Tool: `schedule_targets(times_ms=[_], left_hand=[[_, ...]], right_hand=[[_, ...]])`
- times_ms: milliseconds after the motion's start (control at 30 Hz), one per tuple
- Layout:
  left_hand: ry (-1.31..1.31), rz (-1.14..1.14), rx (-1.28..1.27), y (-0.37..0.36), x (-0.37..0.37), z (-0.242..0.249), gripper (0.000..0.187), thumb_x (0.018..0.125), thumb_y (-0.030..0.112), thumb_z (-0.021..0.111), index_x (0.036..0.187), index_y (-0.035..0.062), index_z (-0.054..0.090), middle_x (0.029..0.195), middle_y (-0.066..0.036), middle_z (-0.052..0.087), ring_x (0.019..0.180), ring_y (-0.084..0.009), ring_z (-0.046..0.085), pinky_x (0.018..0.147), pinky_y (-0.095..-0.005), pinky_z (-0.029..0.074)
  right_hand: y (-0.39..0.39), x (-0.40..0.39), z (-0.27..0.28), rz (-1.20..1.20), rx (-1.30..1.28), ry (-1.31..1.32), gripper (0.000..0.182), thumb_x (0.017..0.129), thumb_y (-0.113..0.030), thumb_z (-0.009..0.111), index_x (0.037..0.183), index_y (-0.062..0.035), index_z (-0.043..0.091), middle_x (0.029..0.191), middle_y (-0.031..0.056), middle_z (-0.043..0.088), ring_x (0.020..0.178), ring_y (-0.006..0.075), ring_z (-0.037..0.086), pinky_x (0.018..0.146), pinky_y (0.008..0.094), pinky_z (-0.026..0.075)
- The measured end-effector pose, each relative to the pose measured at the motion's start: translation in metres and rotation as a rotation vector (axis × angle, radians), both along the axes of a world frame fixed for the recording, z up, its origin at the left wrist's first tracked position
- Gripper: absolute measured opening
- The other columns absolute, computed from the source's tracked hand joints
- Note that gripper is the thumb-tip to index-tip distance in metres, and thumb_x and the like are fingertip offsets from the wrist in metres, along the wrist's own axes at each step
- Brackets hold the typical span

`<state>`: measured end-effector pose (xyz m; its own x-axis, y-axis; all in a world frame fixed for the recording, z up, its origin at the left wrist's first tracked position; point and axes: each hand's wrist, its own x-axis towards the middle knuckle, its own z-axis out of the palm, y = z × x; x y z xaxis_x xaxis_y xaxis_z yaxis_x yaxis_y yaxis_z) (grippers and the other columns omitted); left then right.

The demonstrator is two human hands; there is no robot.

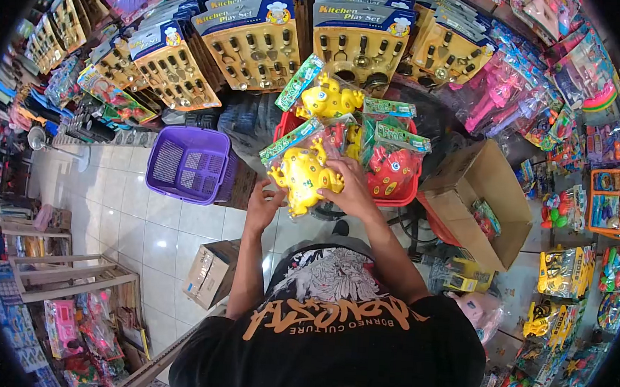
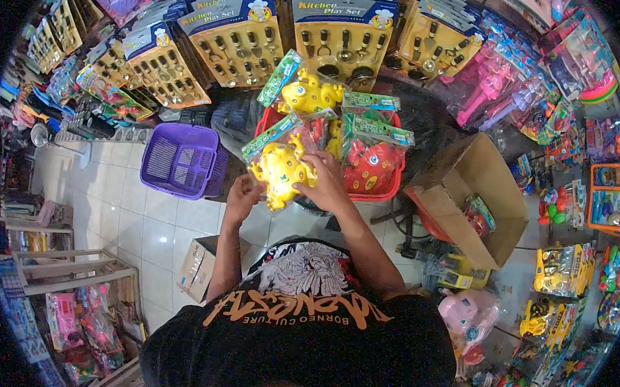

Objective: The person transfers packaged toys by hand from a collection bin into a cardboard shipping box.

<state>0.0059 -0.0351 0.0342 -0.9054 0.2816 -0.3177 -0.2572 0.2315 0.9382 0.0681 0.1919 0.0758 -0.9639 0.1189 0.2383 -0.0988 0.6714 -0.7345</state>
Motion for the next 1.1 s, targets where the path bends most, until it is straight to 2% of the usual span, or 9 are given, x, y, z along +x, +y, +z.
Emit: schedule_targets(times_ms=[67,233,300,433,633,700,900,967,1100], left_hand=[[0.025,-0.017,-0.023,0.002,-0.001,0.004,0.061,0.078,0.018,0.068,0.12,-0.0116,0.035,0.087,-0.016,0.06,0.074,-0.0167,0.06,0.063,-0.0253,0.05],[0.054,-0.102,-0.062,0.002,-0.007,0.011,0.058,0.076,0.012,0.07,0.12,-0.0099,0.038,0.09,-0.012,0.062,0.079,-0.0145,0.061,0.07,-0.025,0.05],[-0.143,-0.078,0.301,0.008,-0.003,0.038,0.053,0.075,0.007,0.069,0.119,-0.0071,0.042,0.099,-0.011,0.062,0.086,-0.0144,0.061,0.078,-0.0255,0.048],[-0.223,-0.05,0.526,0.005,-0.007,0.031,0.044,0.076,-0.001,0.063,0.117,-0.0029,0.047,0.105,-0.009,0.061,0.095,-0.0162,0.059,0.087,-0.0285,0.045],[-0.041,-0.01,0.692,0.025,-0.008,0.038,0.073,0.076,-0.004,0.058,0.137,0.0094,0.02,0.132,-0.01,0.039,0.119,-0.023,0.042,0.098,-0.0361,0.038],[-0.046,-0.007,0.886,0.036,-0.011,0.041,0.075,0.076,-0.005,0.057,0.138,0.0091,0.017,0.132,-0.01,0.039,0.12,-0.0234,0.042,0.099,-0.0367,0.037],[0.043,-0.185,0.727,0.084,-0.02,0.057,0.076,0.074,-0.008,0.059,0.137,0.0067,0.018,0.128,-0.01,0.042,0.117,-0.0229,0.044,0.095,-0.0362,0.042],[0.051,-0.255,0.672,0.103,-0.018,0.064,0.078,0.074,-0.011,0.059,0.138,0.0064,0.018,0.129,-0.01,0.041,0.118,-0.0221,0.043,0.095,-0.0352,0.041],[0.029,-0.387,0.66,0.139,-0.011,0.073,0.083,0.073,-0.013,0.06,0.139,0.0052,0.013,0.132,-0.009,0.038,0.12,-0.0199,0.04,0.1,-0.0331,0.035]], right_hand=[[0.001,-0.001,-0.007,-0.009,-0.166,0.02,0.055,0.063,-0.022,0.076,0.111,-0.0102,0.052,0.111,0.0144,0.047,0.111,0.0321,0.041,0.095,0.0412,0.032],[0.003,0.002,0.014,0.067,-0.166,0.089,0.052,0.063,-0.018,0.076,0.109,-0.0079,0.053,0.11,0.0134,0.048,0.111,0.0302,0.042,0.094,0.0385,0.034],[0.005,0.005,0.018,0.068,-0.198,0.106,0.05,0.064,-0.015,0.076,0.108,-0.0063,0.054,0.111,0.0125,0.049,0.111,0.0287,0.042,0.094,0.037,0.034],[0.01,0.013,0.025,0.108,-0.348,0.174,0.047,0.064,-0.013,0.076,0.105,-0.0065,0.056,0.108,0.0119,0.049,0.108,0.027,0.045,0.093,0.0373,0.035],[0.013,0.019,0.019,0.104,-0.658,0.267,0.041,0.065,-0.003,0.074,0.101,-0.004,0.055,0.109,0.0093,0.049,0.106,0.0221,0.049,0.09,0.0334,0.039],[0.012,0.02,0.02,0.09,-0.997,0.37,0.043,0.068,0.0,0.072,0.106,-0.0029,0.052,0.113,0.0079,0.047,0.104,0.0182,0.05,0.087,0.0289,0.042],[0.06,0.022,0.017,0.005,-1.046,0.175,0.065,0.067,0.001,0.073,0.121,-0.0031,0.037,0.118,0.0082,0.045,0.1,0.0155,0.05,0.084,0.0286,0.044],[0.076,0.026,0.014,-0.007,-0.906,0.123,0.074,0.066,0.0,0.075,0.126,-0.0038,0.033,0.116,0.0075,0.046,0.103,0.0169,0.049,0.089,0.0307,0.042],[0.089,0.033,0.017,0.076,-0.934,0.229,0.085,0.064,0.0,0.076,0.133,-0.005,0.026,0.124,0.0072,0.042,0.116,0.019,0.043,0.098,0.0343,0.037]])
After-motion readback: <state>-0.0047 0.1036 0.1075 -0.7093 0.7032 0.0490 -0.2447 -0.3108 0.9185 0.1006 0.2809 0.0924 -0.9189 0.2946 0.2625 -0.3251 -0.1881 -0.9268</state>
